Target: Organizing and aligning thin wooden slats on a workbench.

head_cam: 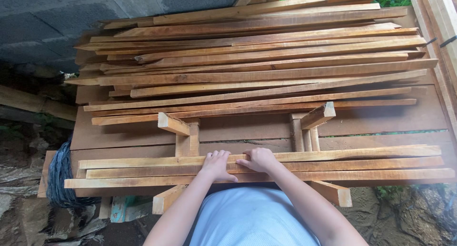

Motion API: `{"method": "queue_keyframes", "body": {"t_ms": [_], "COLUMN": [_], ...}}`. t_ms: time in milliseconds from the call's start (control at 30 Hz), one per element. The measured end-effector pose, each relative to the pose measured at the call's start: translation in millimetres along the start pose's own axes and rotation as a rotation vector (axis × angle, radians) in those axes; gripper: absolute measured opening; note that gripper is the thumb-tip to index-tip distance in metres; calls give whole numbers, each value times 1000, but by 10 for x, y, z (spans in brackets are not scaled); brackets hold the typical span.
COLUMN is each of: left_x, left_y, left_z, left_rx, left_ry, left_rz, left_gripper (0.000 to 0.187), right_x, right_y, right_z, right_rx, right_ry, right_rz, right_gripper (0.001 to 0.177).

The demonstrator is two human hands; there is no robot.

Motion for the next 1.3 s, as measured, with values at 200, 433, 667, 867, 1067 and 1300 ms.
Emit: {"method": "queue_keyframes", "body": {"t_ms": [200, 433, 667, 867, 1067, 1300], "left_x": [-9, -3, -30, -52, -30, 96], "left_y": [-131, -136, -12, -44, -11, -405], "left_z": [-45, -45, 23, 17, 50, -118], "left_rx": [60, 56, 10, -26, -19, 46], "left_ry": [-29, 0, 19, -61, -72, -25], "left_rz": [49, 44, 21, 11, 22, 59], "left_gripper": [111, 114, 109, 103, 101, 96], "right_x": [-166, -371, -401, -360, -462, -490], "right_y": [35, 369, 344, 379, 309, 129], "right_z": [53, 324, 254, 267, 76, 164], "right_rx": [5, 65, 101, -130, -331, 67], "right_ry": [-103, -29, 27, 49, 138, -65], "right_rz": [-91, -245, -247, -134, 27, -309], "right_gripper": [68, 82, 87, 68, 49, 77]}}
Point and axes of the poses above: each hand's wrist, its own y-axis away from the middle knuckle, its own z-axis out of the back of the hand, x = y × z, the point moved 7 cm from there along -y, towards the middle knuckle, and after that the axes turned 8 degrees about z, right-handed, at the moved point
